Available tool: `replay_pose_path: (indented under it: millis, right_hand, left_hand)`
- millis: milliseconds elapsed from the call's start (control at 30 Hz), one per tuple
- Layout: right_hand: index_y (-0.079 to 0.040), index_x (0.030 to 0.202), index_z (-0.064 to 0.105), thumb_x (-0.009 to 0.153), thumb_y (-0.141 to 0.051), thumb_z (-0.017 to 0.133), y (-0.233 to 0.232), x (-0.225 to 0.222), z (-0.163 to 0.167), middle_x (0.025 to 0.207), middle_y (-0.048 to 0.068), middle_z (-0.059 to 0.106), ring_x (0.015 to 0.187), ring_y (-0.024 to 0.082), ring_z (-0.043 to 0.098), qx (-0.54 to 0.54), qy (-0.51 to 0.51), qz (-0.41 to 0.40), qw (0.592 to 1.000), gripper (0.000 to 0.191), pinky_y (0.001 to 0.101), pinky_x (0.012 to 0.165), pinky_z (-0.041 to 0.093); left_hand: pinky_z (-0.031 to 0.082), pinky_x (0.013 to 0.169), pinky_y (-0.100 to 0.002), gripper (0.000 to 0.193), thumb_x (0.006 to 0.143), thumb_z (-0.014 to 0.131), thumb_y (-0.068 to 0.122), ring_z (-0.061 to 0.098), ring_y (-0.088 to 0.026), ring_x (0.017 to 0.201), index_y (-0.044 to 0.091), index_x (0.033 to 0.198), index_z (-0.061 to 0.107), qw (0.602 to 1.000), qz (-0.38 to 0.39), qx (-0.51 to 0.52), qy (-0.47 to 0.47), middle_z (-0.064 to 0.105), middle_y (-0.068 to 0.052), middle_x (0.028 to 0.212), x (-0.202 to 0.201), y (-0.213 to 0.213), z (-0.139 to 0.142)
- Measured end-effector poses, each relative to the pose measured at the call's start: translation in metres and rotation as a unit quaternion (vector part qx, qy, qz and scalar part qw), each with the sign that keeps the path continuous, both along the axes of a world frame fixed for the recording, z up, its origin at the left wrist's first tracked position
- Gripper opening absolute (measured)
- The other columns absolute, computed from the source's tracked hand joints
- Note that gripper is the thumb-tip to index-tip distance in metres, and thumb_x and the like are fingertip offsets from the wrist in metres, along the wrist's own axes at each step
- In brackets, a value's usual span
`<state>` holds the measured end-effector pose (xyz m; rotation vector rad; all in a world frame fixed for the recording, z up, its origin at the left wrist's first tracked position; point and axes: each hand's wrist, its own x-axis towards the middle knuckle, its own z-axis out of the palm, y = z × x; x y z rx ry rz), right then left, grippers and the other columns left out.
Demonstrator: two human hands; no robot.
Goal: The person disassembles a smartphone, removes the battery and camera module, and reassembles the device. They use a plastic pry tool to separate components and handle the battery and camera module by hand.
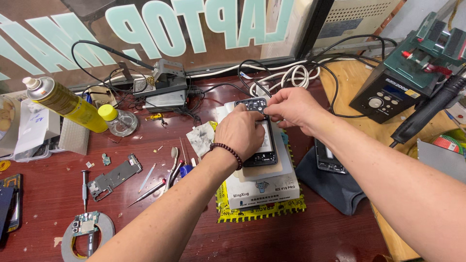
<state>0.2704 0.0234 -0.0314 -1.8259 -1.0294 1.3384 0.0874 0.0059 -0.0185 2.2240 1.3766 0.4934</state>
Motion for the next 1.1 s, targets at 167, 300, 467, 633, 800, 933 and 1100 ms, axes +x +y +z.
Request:
replay_pose_path:
  millis: [167,300,467,633,800,933,1100]
  right_hand:
    - [-0.008,0.086,0.069,0.08,-0.008,0.078,0.001,-0.009,0.0,0.079,0.002,0.068,0.067,0.011,0.063,0.007,-0.057,-0.001,0.998,0.01,0.0278,0.053,0.052]
    - [-0.004,0.085,0.068,0.082,-0.005,0.074,-0.002,-0.015,0.003,0.076,0.006,0.066,0.06,0.016,0.059,0.045,-0.099,0.012,0.994,0.006,0.0306,0.048,0.049]
    - [-0.007,0.085,0.072,0.081,-0.008,0.074,-0.004,-0.006,0.004,0.073,0.001,0.067,0.06,0.009,0.062,0.048,-0.079,0.039,0.995,0.006,0.0265,0.051,0.052]
    - [-0.004,0.088,0.07,0.08,-0.006,0.076,0.001,-0.003,-0.01,0.074,0.004,0.068,0.062,0.011,0.063,0.052,-0.083,0.026,0.995,0.01,0.0261,0.052,0.052]
    - [-0.006,0.091,0.068,0.081,-0.007,0.076,0.005,0.001,-0.018,0.077,0.003,0.066,0.065,0.01,0.063,0.054,-0.094,0.03,0.994,0.013,0.0265,0.051,0.052]
    - [-0.006,0.092,0.067,0.082,-0.007,0.076,0.01,0.003,-0.016,0.077,0.002,0.065,0.064,0.01,0.061,0.026,-0.066,0.017,0.997,0.014,0.0267,0.051,0.05]
    - [-0.007,0.092,0.066,0.083,-0.007,0.076,0.01,0.004,-0.011,0.08,0.002,0.066,0.068,0.01,0.061,0.011,-0.062,0.015,0.998,0.013,0.0269,0.054,0.051]
  left_hand:
    - [0.056,0.084,-0.048,0.028,0.084,0.062,0.019,0.069,-0.036,0.095,0.015,0.106,0.079,1.0,-0.013,0.015,0.002,0.067,-0.017,0.106,0.0,-0.002,-0.001]
    - [0.055,0.085,-0.048,0.028,0.082,0.065,0.016,0.069,-0.036,0.096,0.012,0.106,0.078,0.997,0.031,0.009,-0.067,0.07,-0.017,0.108,-0.004,0.001,-0.006]
    - [0.057,0.086,-0.042,0.025,0.082,0.069,0.02,0.074,-0.032,0.092,0.011,0.103,0.078,0.982,0.147,-0.045,-0.11,0.077,-0.016,0.097,-0.024,0.015,-0.016]
    - [0.058,0.084,-0.04,0.031,0.079,0.073,0.023,0.076,-0.029,0.088,0.01,0.107,0.077,0.972,0.183,-0.095,-0.117,0.078,-0.014,0.092,-0.043,0.016,-0.029]
    - [0.058,0.084,-0.039,0.053,0.074,0.082,0.026,0.076,-0.027,0.089,0.007,0.122,0.068,0.968,0.171,-0.145,-0.116,0.077,-0.013,0.09,-0.037,0.006,-0.037]
    - [0.057,0.087,-0.038,0.055,0.074,0.083,0.022,0.075,-0.026,0.092,0.008,0.125,0.066,0.964,0.179,-0.149,-0.128,0.077,-0.012,0.092,-0.032,0.007,-0.035]
    - [0.056,0.087,-0.039,0.054,0.076,0.082,0.021,0.074,-0.026,0.094,0.01,0.127,0.066,0.96,0.189,-0.162,-0.125,0.076,-0.011,0.094,-0.026,0.006,-0.032]
